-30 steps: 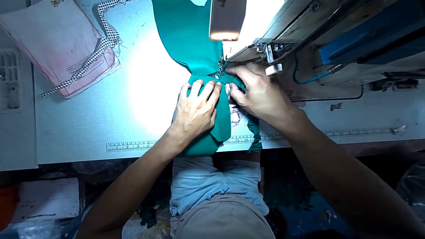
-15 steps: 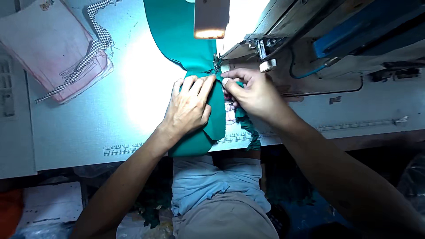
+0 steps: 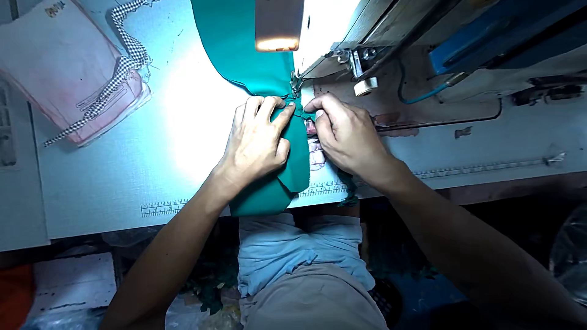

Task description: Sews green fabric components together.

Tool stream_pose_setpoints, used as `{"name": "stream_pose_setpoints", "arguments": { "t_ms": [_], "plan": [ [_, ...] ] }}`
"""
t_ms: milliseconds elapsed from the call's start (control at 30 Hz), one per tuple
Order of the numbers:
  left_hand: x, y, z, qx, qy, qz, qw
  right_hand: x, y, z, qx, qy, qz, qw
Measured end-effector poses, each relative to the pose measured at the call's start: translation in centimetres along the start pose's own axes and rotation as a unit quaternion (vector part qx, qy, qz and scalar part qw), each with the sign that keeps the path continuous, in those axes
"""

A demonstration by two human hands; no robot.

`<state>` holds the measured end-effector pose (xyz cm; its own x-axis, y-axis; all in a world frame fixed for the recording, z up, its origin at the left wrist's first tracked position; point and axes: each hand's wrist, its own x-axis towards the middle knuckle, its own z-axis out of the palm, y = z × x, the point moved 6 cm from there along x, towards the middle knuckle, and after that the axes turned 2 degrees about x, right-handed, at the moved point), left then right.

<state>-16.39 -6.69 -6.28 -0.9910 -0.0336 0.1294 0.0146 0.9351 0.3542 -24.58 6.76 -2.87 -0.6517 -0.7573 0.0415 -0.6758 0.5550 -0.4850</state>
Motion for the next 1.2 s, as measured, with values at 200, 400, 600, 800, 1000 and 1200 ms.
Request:
{"name": "stream_pose_setpoints", "arguments": {
  "t_ms": [200,400,600,800,1000,1200],
  "plan": [
    [0.1,0.0,-0.2,-0.001,-0.002,-0.006,1.000,1.2,0.7,0.2,-0.064,-0.036,-0.008,0.997],
    [0.2,0.0,-0.2,0.006,0.000,-0.003,1.000,1.3,0.1,0.0,-0.062,-0.016,-0.057,0.996],
    [0.5,-0.2,-0.6,-0.029,-0.024,-0.020,0.999,1.5,0.2,-0.1,0.024,-0.049,0.018,0.998],
    [1.2,0.0,-1.3,-0.030,0.025,-0.047,0.998,-1.2,-1.7,0.3,-0.002,-0.038,-0.023,0.999],
    [0.7,0.3,-0.5,0.009,0.066,-0.020,0.998,-2.8,-2.4,0.6,-0.057,-0.039,-0.023,0.997],
    [0.9,0.2,-0.6,0.000,0.056,-0.034,0.998,-3.0,-1.2,-0.4,-0.024,-0.007,-0.015,1.000]
  ]
}}
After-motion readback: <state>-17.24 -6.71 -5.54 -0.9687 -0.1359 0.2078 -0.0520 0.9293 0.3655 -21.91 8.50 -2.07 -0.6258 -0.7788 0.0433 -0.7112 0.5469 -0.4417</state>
